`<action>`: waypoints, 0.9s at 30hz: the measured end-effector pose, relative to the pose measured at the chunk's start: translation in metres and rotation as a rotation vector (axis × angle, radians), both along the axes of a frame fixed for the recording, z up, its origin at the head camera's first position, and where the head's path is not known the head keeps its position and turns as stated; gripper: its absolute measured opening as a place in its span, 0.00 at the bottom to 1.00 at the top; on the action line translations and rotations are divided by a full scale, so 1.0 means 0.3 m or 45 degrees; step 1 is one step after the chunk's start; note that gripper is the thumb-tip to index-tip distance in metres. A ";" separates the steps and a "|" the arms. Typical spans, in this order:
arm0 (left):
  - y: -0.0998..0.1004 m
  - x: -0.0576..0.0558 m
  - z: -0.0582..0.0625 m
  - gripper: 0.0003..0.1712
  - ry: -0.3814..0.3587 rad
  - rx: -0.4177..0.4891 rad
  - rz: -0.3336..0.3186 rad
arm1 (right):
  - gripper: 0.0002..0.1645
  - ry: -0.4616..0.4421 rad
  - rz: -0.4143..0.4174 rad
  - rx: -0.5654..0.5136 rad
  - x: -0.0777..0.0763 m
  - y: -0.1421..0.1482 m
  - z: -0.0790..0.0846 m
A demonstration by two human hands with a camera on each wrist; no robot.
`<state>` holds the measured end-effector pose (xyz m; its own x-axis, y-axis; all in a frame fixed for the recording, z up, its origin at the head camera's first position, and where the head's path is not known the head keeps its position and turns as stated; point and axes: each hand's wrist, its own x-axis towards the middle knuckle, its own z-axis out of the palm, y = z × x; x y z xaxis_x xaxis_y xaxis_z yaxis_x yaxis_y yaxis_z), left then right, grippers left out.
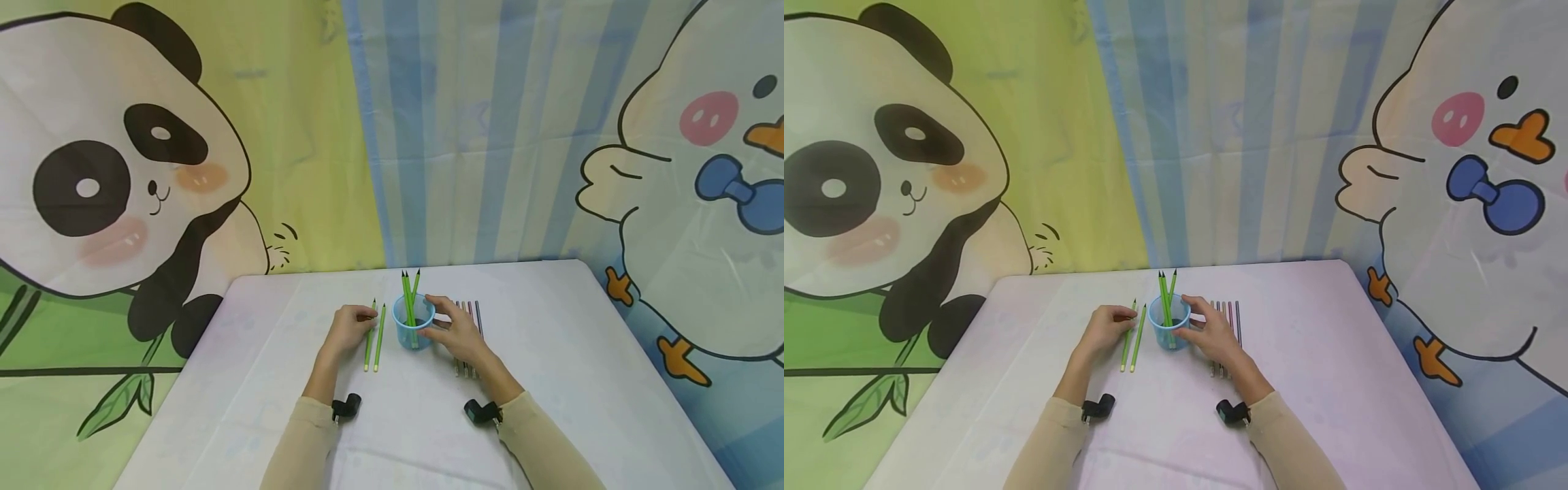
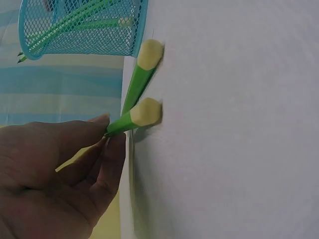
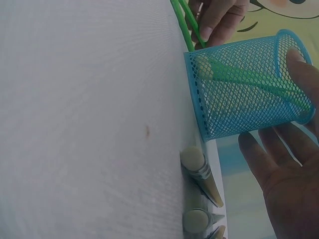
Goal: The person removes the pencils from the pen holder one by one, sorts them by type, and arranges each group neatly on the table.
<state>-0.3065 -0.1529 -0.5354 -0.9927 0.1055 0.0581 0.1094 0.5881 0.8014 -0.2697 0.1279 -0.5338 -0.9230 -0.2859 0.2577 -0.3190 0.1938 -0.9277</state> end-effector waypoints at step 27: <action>0.023 -0.019 0.008 0.07 -0.057 -0.217 -0.023 | 0.46 0.001 -0.017 0.057 -0.009 0.003 -0.007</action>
<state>-0.3122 -0.1460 -0.5331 -0.9917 0.1282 -0.0067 0.0876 0.7142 0.6945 -0.2725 0.1286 -0.5359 -0.9266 -0.2845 0.2459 -0.3169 0.2391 -0.9178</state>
